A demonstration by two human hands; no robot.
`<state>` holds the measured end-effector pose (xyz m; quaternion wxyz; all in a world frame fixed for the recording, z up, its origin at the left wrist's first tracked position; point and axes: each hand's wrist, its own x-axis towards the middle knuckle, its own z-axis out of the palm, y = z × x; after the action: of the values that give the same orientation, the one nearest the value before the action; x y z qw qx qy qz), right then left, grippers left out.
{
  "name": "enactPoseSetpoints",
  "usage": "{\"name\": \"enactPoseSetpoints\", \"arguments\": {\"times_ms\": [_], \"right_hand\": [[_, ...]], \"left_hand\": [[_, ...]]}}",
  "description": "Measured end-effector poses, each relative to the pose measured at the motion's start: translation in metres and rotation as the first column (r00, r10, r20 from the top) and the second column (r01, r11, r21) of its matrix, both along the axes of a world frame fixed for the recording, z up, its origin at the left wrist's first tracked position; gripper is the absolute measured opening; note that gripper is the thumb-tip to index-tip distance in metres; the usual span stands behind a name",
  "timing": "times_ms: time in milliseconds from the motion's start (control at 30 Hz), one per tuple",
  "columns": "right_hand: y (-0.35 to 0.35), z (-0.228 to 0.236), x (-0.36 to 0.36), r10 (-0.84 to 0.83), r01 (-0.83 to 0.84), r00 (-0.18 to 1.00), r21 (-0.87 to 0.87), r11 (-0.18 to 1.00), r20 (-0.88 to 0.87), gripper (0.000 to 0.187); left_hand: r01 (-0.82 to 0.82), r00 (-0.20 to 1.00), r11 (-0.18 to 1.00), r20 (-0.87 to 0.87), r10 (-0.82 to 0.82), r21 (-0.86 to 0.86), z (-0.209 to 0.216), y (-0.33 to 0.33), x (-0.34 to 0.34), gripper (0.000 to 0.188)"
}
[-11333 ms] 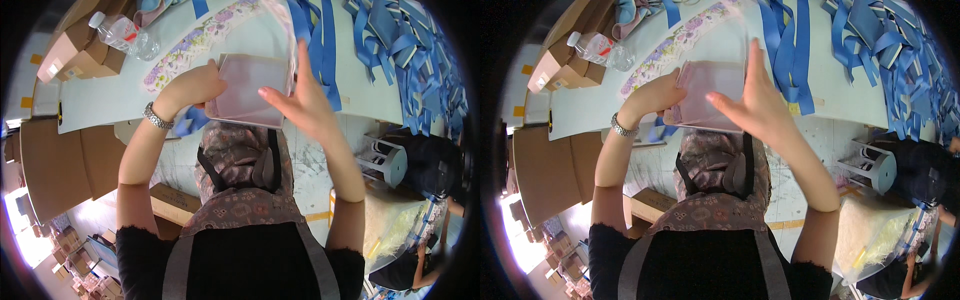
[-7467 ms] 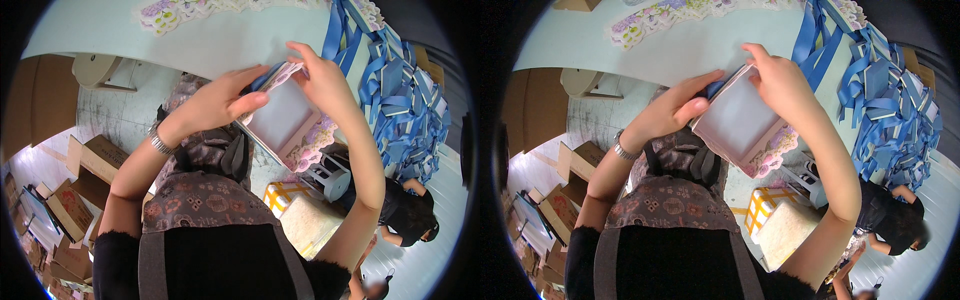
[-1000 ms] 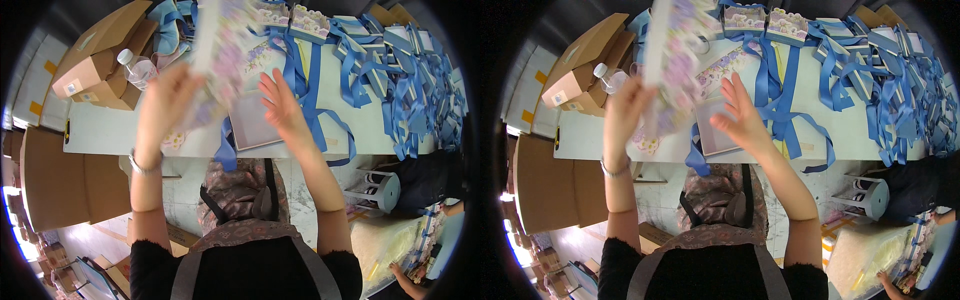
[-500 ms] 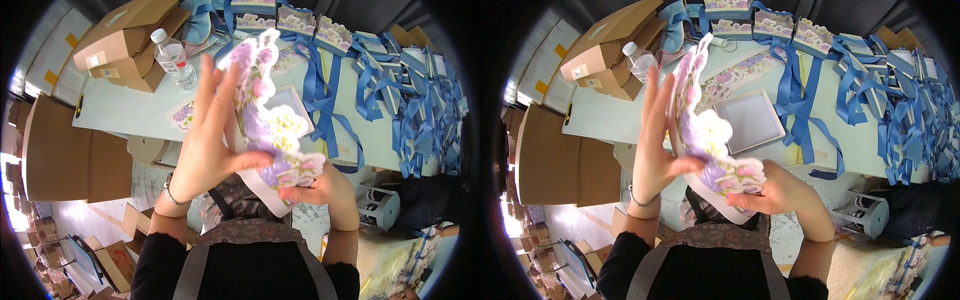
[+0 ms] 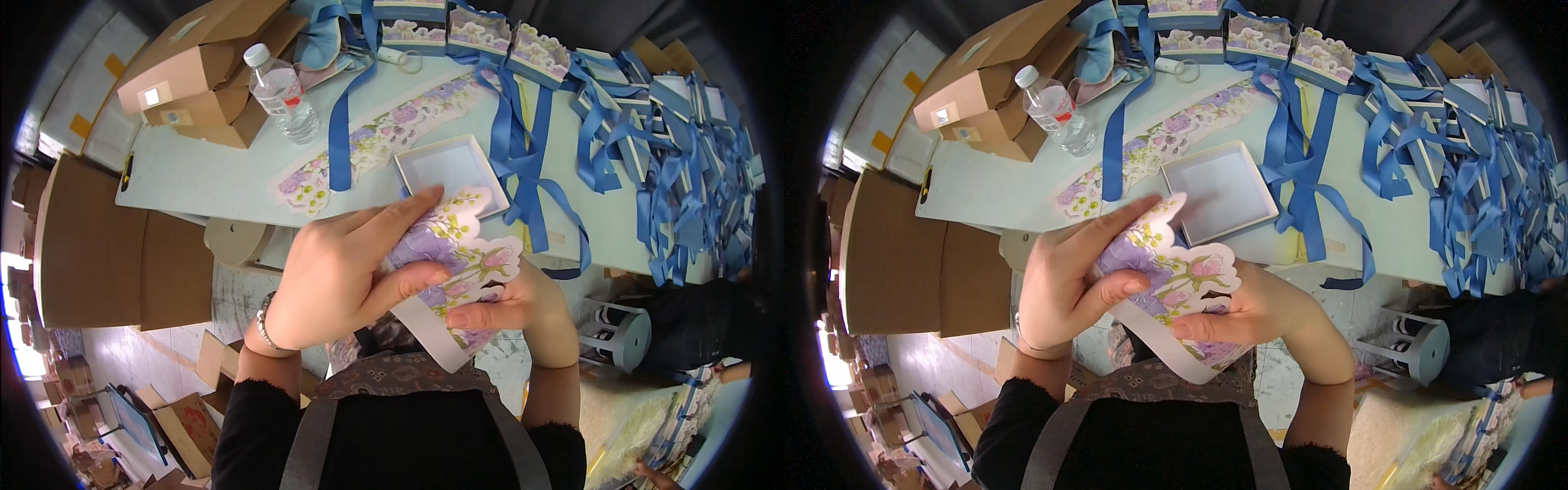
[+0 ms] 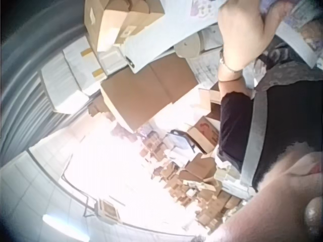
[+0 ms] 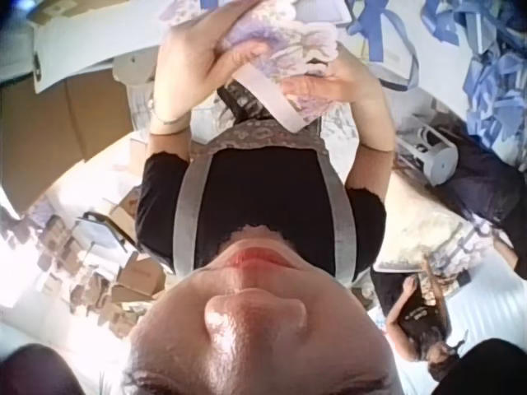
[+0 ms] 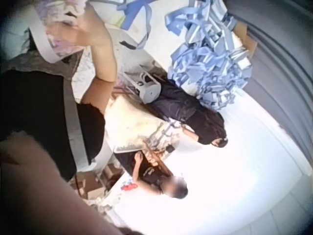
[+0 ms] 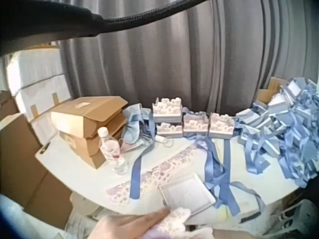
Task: The person assembles small decorative boxes by inserting floral paper cutouts into the sides of white boxes and tying blue ribbons around them. The person handles the boxes and ribbons by hand, placing finished units on the table.
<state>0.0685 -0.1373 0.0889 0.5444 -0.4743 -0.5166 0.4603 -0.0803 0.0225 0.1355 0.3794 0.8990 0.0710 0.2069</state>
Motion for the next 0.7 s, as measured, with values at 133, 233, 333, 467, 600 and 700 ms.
{"name": "enactPoseSetpoints", "arguments": {"times_ms": [133,233,333,467,600,700], "right_hand": [[0.003,0.015,-0.002,-0.211,0.224,0.889,0.016,0.975,0.406,0.035],[0.008,0.018,0.004,-0.228,0.296,0.872,-0.095,0.951,0.434,0.028],[0.014,0.011,0.010,-0.152,0.291,0.774,-0.133,0.947,0.614,0.026],[0.025,0.007,0.010,-0.134,0.314,0.851,-0.288,0.904,0.507,0.030],[0.009,-0.005,0.042,0.038,0.177,0.824,-0.321,0.931,0.565,0.035],[0.008,-0.020,0.050,0.059,0.081,0.930,-0.358,0.930,0.363,0.040]], "left_hand": [[0.001,1.000,0.991,0.022,-0.004,0.133,0.000,0.011,-0.001,0.021],[-0.082,0.997,0.976,0.009,0.082,0.200,-0.011,0.020,0.004,0.019],[-0.040,0.999,0.999,-0.020,0.040,-0.006,-0.020,0.027,0.011,0.025],[-0.204,0.977,0.940,0.120,0.177,0.273,-0.037,0.038,0.032,0.030],[-0.451,0.892,0.870,0.144,0.429,0.199,-0.051,0.067,0.033,0.037],[-0.476,0.880,0.826,0.172,0.444,0.303,-0.037,0.073,0.037,0.035]]}}
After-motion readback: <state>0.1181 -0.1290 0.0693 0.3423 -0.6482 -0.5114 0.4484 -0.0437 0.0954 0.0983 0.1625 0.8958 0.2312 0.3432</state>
